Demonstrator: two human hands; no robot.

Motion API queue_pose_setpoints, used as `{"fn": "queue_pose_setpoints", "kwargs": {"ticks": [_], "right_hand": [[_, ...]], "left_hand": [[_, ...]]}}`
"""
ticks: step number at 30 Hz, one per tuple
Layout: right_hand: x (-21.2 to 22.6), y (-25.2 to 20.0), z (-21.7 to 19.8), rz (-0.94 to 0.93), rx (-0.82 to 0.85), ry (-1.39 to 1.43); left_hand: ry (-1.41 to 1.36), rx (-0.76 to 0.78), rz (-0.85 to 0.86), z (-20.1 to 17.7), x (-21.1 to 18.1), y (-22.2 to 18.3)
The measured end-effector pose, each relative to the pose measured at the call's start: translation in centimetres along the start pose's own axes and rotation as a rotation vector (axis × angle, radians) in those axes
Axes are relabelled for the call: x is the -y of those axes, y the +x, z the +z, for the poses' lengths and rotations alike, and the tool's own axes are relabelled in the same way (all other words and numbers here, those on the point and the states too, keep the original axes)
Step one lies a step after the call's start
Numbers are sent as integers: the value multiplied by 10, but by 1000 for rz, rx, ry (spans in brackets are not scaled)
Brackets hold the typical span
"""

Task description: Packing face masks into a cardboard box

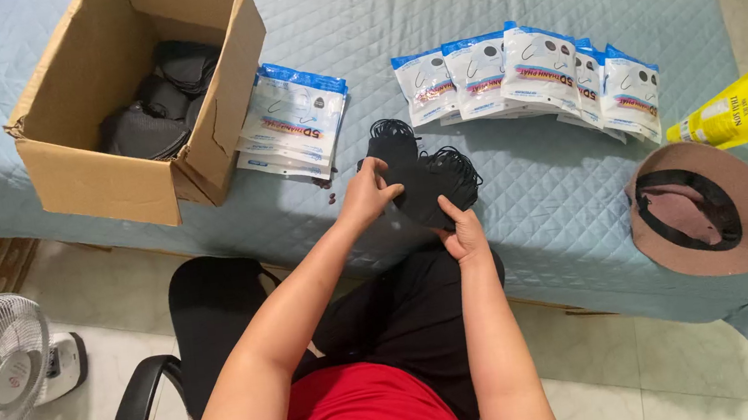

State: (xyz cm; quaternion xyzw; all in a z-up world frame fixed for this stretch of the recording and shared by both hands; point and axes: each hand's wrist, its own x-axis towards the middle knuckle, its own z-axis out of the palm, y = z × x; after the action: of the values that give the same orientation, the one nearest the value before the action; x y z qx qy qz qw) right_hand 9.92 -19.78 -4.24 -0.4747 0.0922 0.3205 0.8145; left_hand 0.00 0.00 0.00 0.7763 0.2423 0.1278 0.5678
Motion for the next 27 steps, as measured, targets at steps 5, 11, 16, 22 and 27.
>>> {"fn": "queue_pose_setpoints", "kwargs": {"ticks": [5,11,16,22,27], "right_hand": [[1,6,-1,13,-16,14],[3,13,0,29,-70,78],[3,21,0,8,-107,124],[21,17,4,-71,-247,357],[18,30,-14,-109,-338,524]], "left_hand": [[16,18,23,-11,-7,-5],[77,11,-17,-14,16,20],[-30,43,-51,-17,9,28],[-625,-108,12,-22,0,39],[-252,-164,-168,-14,54,64]]}}
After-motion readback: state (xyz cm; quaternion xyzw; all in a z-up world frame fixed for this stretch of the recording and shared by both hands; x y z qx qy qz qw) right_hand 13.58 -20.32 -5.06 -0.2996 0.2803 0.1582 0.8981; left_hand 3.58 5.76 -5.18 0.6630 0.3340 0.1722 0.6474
